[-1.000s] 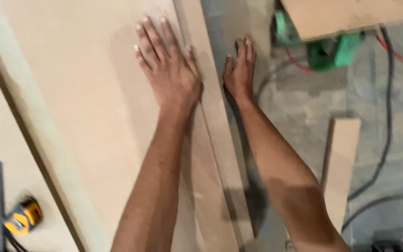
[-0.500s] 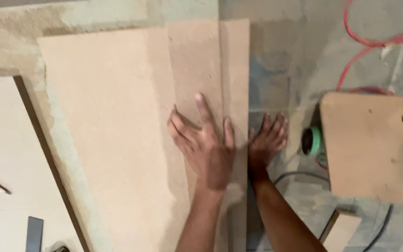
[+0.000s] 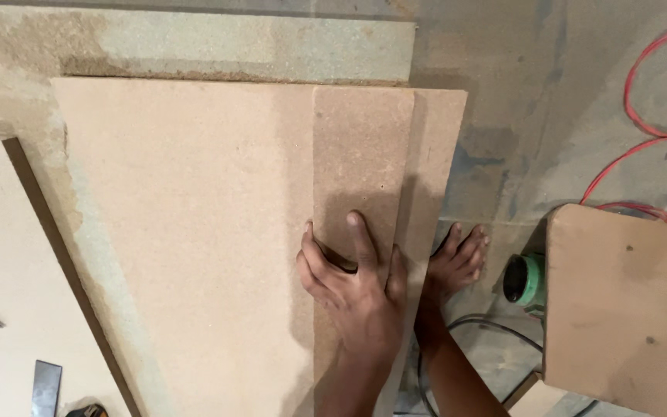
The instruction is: The person uses a green circular saw to cut a long strip from a large sheet of plywood. They then measure the cut piece with a tape measure and align it with other wooden pieces on the floor.
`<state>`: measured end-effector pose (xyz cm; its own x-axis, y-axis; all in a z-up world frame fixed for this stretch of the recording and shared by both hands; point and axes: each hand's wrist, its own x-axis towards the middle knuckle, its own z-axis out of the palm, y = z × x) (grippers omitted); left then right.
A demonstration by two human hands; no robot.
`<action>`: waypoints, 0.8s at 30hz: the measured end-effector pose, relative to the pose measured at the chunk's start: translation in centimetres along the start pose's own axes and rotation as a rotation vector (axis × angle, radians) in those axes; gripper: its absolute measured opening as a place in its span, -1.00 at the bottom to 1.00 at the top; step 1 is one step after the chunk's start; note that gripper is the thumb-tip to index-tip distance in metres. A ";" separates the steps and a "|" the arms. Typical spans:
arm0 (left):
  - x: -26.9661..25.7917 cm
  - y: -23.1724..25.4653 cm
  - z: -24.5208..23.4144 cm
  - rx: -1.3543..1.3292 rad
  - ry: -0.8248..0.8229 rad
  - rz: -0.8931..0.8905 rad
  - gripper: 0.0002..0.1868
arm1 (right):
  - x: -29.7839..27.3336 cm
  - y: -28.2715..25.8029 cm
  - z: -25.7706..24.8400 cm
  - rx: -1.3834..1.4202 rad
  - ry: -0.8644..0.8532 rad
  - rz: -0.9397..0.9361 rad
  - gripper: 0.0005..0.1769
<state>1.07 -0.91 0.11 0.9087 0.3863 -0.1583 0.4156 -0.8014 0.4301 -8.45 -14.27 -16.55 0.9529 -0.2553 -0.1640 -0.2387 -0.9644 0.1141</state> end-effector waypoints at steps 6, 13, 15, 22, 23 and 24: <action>0.0 0.2 -0.1 0.007 -0.045 -0.010 -0.15 | -0.4 0.7 0.2 0.044 -0.100 0.013 0.08; -0.1 0.1 0.4 0.031 0.018 -0.004 -0.25 | -1.0 1.2 1.6 -0.030 -0.166 0.077 0.02; 0.0 -0.1 0.6 0.050 0.028 0.006 -0.26 | -1.2 1.8 2.3 -0.066 -0.148 0.075 -0.02; 0.3 -0.4 0.2 0.057 0.027 0.029 -0.26 | -1.7 2.1 3.5 -0.222 -0.034 0.035 -0.14; 0.3 -0.3 0.1 0.051 0.026 0.030 -0.26 | -1.5 1.6 3.1 -0.137 -0.001 0.035 -0.13; 0.4 -0.3 0.1 0.047 0.026 0.033 -0.26 | -1.2 1.2 2.7 -0.097 0.025 0.033 -0.14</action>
<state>1.31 -0.59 -0.17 0.9208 0.3707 -0.1210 0.3874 -0.8341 0.3927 -10.38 -15.30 -18.88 0.9495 -0.2837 -0.1342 -0.2519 -0.9440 0.2132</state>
